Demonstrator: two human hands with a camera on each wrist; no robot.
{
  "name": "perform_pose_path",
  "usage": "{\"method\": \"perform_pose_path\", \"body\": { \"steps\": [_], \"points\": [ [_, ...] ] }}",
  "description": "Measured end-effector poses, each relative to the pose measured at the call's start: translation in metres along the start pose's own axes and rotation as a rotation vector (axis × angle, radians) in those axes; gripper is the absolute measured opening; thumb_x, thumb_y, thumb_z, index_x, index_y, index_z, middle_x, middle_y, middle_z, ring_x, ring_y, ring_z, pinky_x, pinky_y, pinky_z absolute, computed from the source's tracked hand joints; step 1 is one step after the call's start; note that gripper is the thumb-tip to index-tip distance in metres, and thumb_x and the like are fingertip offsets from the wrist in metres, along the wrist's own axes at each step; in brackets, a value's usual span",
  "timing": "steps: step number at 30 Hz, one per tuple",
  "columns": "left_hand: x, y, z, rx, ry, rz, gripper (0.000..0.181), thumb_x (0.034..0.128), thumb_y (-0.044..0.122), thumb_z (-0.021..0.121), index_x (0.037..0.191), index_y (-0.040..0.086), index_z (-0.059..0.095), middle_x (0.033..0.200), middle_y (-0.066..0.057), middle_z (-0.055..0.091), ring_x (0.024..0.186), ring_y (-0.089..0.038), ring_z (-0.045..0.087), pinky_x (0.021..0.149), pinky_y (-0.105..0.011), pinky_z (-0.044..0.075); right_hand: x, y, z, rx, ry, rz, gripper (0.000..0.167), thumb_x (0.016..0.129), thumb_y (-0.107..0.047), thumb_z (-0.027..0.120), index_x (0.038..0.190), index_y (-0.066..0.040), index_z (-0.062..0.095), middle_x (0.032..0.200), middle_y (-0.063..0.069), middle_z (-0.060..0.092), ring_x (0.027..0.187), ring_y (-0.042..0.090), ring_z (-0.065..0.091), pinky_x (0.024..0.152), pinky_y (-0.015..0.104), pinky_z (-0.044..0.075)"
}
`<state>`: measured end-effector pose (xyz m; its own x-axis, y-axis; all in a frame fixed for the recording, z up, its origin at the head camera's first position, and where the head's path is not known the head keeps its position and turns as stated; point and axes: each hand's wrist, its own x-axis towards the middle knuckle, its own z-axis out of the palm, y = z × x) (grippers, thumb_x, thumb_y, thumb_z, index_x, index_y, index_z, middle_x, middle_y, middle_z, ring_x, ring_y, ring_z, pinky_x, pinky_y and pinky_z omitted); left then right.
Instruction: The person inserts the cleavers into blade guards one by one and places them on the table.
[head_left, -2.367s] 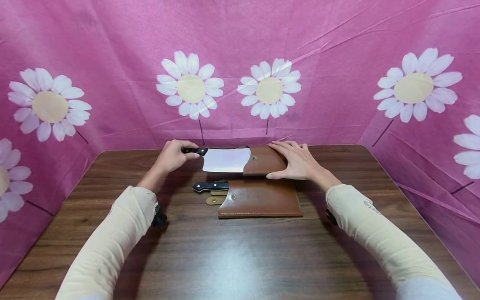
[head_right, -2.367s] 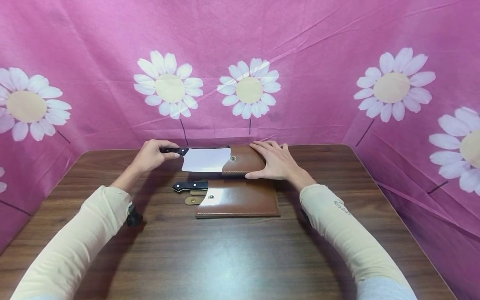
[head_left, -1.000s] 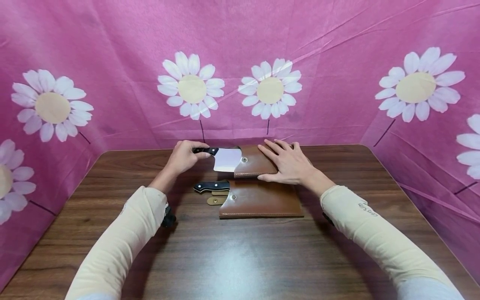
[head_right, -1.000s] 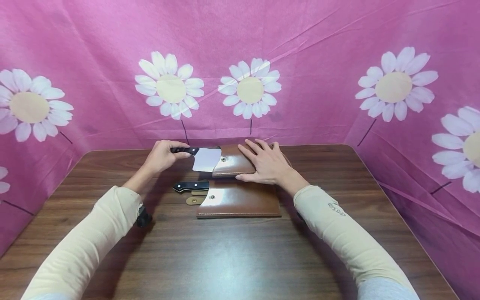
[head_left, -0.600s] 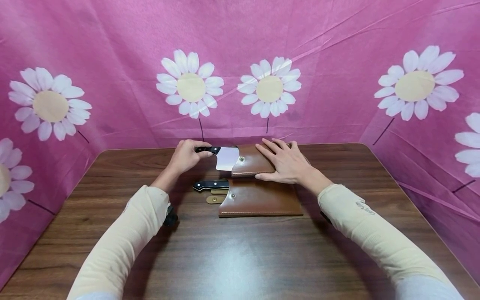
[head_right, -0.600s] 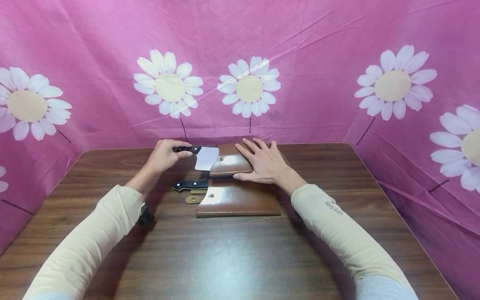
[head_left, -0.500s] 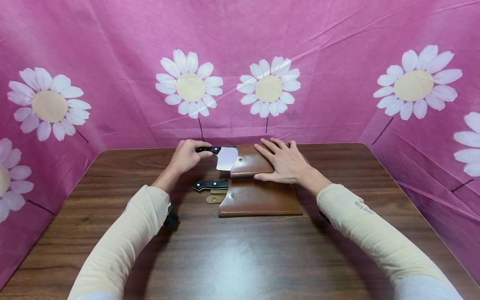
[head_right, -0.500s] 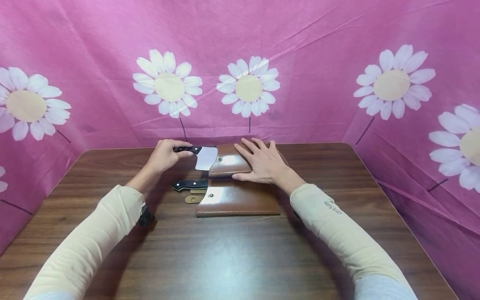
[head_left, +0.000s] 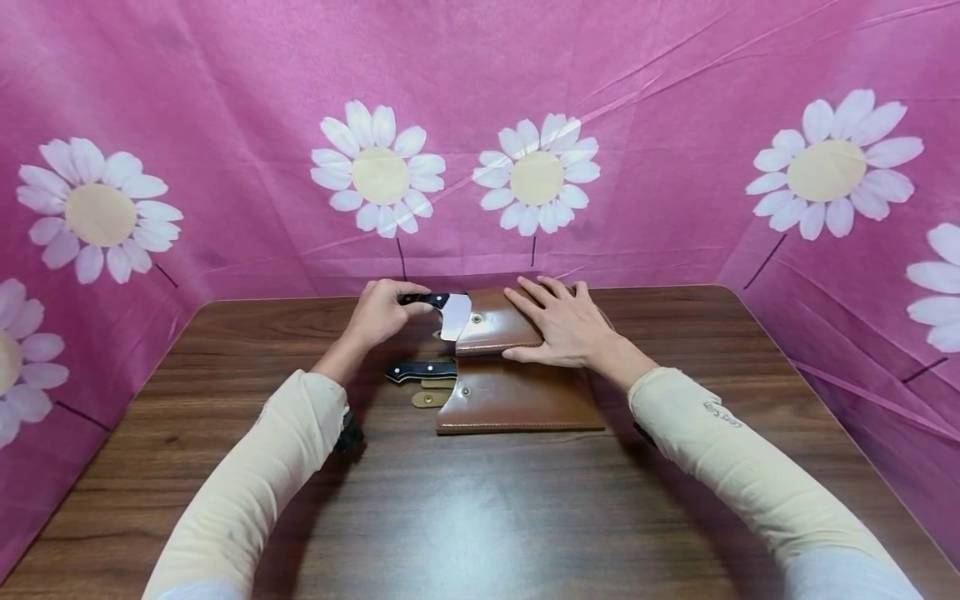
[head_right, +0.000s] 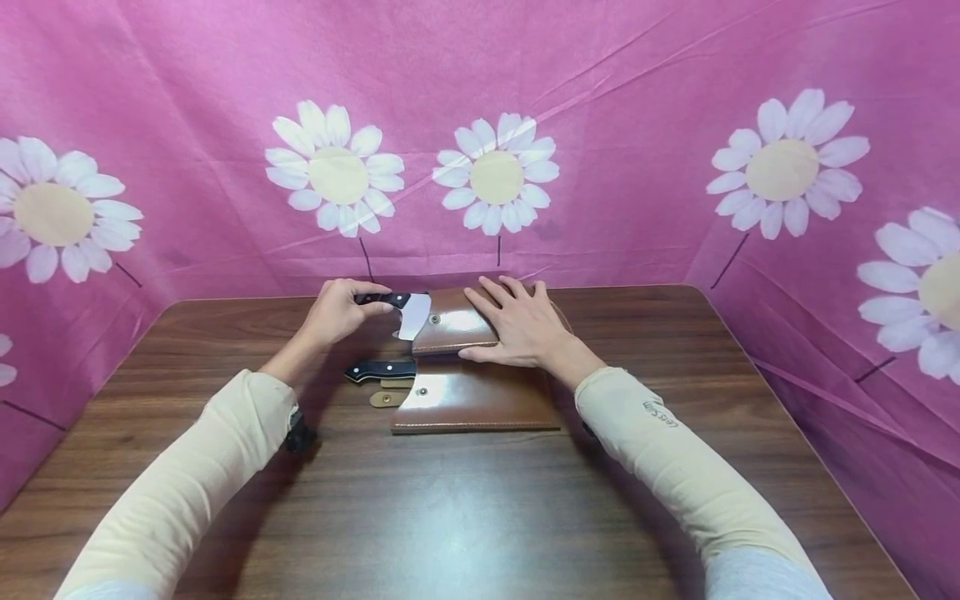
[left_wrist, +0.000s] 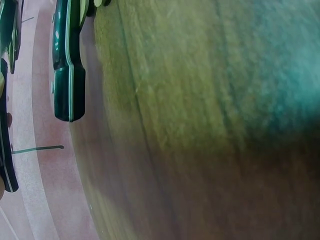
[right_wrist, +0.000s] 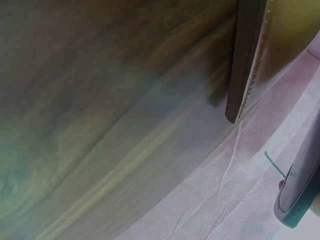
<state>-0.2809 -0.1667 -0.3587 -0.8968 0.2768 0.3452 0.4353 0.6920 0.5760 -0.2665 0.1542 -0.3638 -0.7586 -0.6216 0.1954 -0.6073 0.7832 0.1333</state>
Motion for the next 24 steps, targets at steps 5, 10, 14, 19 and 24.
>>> {"method": "perform_pose_path", "body": {
  "steps": [5, 10, 14, 19, 24],
  "points": [
    [0.0009, 0.0023, 0.003, 0.013, 0.009, 0.016, 0.028, 0.0871, 0.021, 0.082, 0.111, 0.007, 0.079, 0.104, -0.008, 0.076, 0.082, -0.02, 0.061, 0.081, -0.041, 0.05, 0.0018, -0.0037, -0.0005, -0.001, 0.011, -0.01, 0.105, 0.08, -0.09, 0.044, 0.16, -0.023, 0.034, 0.162, 0.008, 0.036, 0.143, 0.035, 0.033, 0.092, 0.059, 0.035],
    [0.0018, 0.0046, 0.0052, 0.006, 0.018, 0.025, 0.028, 0.0863, 0.02, 0.083, 0.111, 0.006, 0.079, 0.104, -0.008, 0.076, 0.087, -0.02, 0.065, 0.083, -0.042, 0.051, 0.0038, -0.0065, -0.0019, -0.014, 0.022, -0.006, 0.104, 0.08, -0.089, 0.044, 0.159, -0.023, 0.035, 0.161, 0.007, 0.036, 0.143, 0.035, 0.034, 0.093, 0.059, 0.035],
    [0.0026, 0.0069, 0.0058, 0.013, 0.014, 0.023, 0.029, 0.0864, 0.02, 0.083, 0.111, 0.007, 0.079, 0.106, -0.008, 0.076, 0.094, -0.023, 0.069, 0.086, -0.042, 0.051, 0.0052, -0.0082, -0.0019, -0.025, 0.019, -0.006, 0.104, 0.08, -0.09, 0.043, 0.16, -0.024, 0.034, 0.161, 0.007, 0.036, 0.143, 0.035, 0.034, 0.094, 0.059, 0.034],
    [0.0028, 0.0092, 0.0069, 0.03, 0.005, 0.021, 0.03, 0.087, 0.02, 0.082, 0.113, 0.006, 0.078, 0.108, -0.008, 0.076, 0.099, -0.026, 0.07, 0.087, -0.045, 0.051, 0.0052, -0.0092, -0.0005, -0.029, 0.007, 0.006, 0.105, 0.079, -0.091, 0.042, 0.16, -0.024, 0.033, 0.162, 0.006, 0.035, 0.144, 0.035, 0.033, 0.095, 0.059, 0.034],
    [0.003, 0.0102, 0.0075, 0.026, 0.006, 0.024, 0.029, 0.0874, 0.019, 0.082, 0.112, 0.005, 0.078, 0.107, -0.009, 0.076, 0.095, -0.024, 0.069, 0.085, -0.044, 0.051, 0.0057, -0.0094, 0.0003, -0.01, 0.013, 0.014, 0.105, 0.079, -0.09, 0.043, 0.159, -0.023, 0.035, 0.162, 0.007, 0.035, 0.144, 0.035, 0.032, 0.095, 0.059, 0.034]
  ]
}}
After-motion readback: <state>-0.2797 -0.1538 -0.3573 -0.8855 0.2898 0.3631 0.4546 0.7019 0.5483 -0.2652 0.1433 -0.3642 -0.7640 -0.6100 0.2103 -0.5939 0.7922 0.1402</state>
